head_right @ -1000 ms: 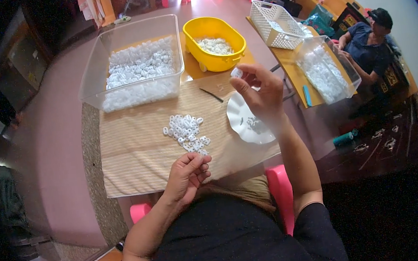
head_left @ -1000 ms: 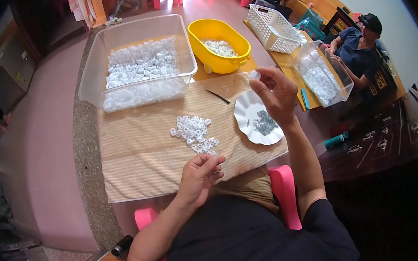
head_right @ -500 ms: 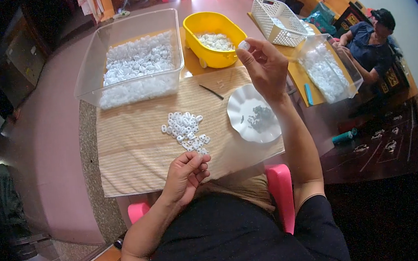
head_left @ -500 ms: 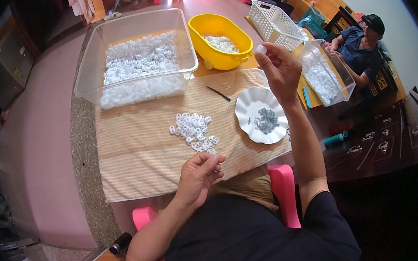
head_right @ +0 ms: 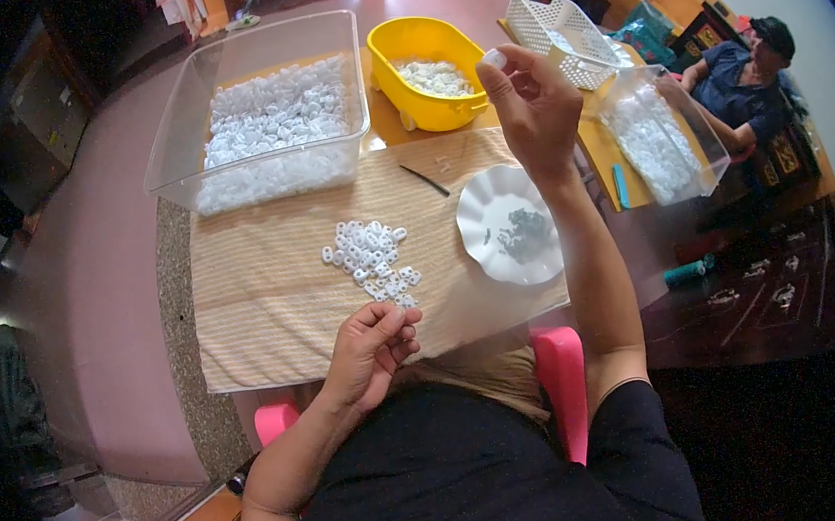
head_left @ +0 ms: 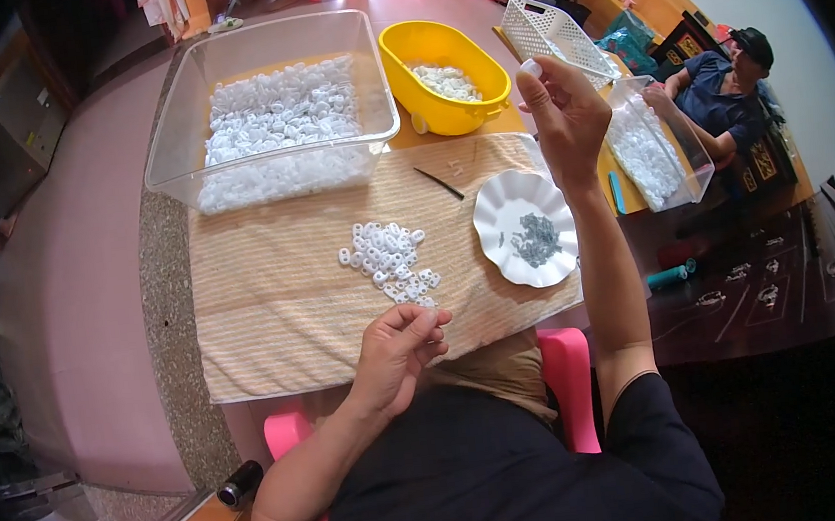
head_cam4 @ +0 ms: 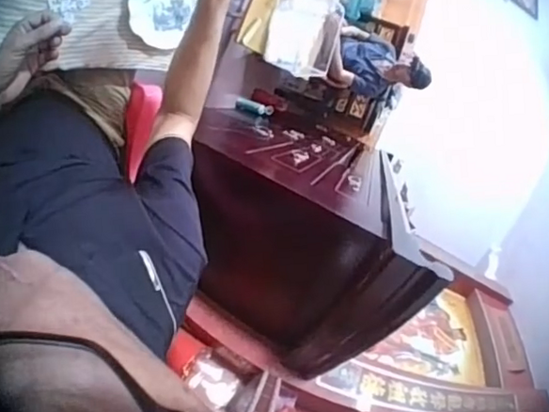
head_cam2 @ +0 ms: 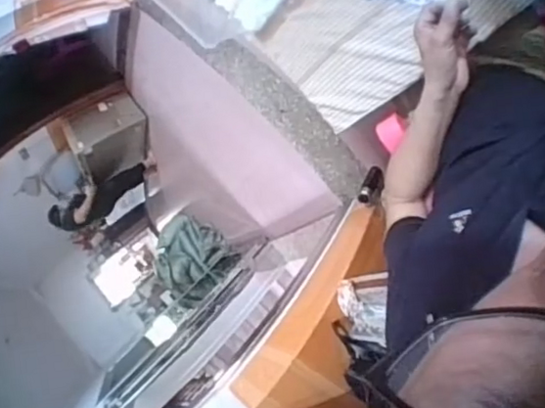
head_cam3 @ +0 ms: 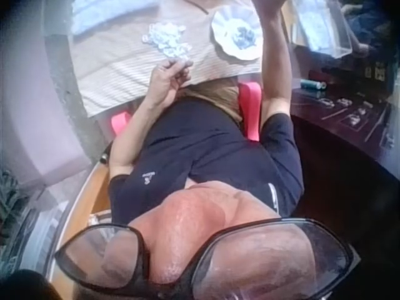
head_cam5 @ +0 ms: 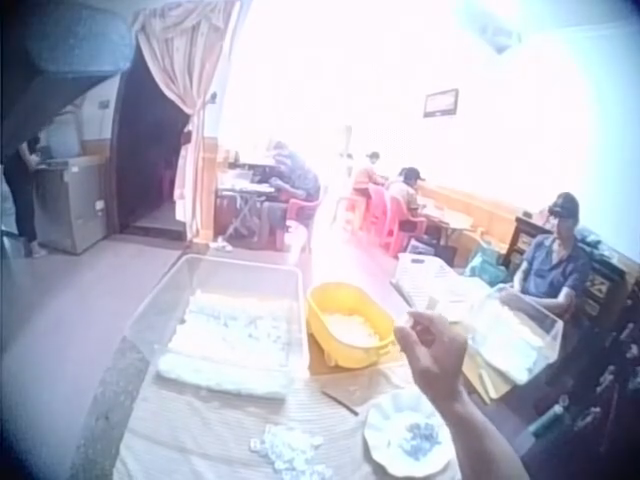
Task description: Assembling small plastic components by inserting metal pins/rivets manually.
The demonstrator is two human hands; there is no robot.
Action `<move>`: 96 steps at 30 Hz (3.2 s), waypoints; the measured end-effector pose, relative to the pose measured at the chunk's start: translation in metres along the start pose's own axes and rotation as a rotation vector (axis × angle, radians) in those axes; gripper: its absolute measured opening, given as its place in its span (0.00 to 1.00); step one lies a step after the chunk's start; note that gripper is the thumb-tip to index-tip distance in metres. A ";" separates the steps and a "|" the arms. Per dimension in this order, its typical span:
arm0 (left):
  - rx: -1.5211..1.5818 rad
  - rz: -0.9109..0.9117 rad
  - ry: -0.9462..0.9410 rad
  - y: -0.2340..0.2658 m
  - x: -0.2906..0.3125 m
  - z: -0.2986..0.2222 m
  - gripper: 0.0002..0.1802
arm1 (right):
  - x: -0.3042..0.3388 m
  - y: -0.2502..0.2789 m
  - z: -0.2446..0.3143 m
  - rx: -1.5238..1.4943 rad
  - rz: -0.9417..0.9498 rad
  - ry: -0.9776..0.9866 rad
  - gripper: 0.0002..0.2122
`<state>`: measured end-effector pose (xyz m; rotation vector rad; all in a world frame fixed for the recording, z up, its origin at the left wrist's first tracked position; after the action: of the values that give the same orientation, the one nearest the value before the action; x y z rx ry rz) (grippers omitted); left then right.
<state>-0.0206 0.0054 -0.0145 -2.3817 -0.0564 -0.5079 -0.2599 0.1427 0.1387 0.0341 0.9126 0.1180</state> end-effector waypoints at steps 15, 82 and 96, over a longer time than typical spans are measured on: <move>0.010 -0.013 -0.016 0.000 0.005 -0.006 0.05 | -0.027 -0.013 -0.084 0.281 0.140 -0.212 0.13; -0.180 -0.082 -0.179 -0.010 0.004 -0.004 0.08 | 0.189 -0.029 0.038 -0.653 0.503 -1.058 0.05; -0.148 -0.076 -0.123 -0.005 0.004 0.002 0.12 | 0.140 0.058 0.009 0.564 0.743 -0.538 0.06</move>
<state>-0.0176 0.0097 -0.0113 -2.5622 -0.1709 -0.4126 -0.1732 0.2163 0.0387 0.8932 0.3315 0.5107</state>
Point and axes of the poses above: each hand's wrist, its own x-axis away from the middle knuckle, its own y-axis out of the back of the hand, z = x × y, the point moved 3 cm from there along -x, towards the middle knuckle, and after that the axes turned 15 degrees about -x, right-handed, at the moved point
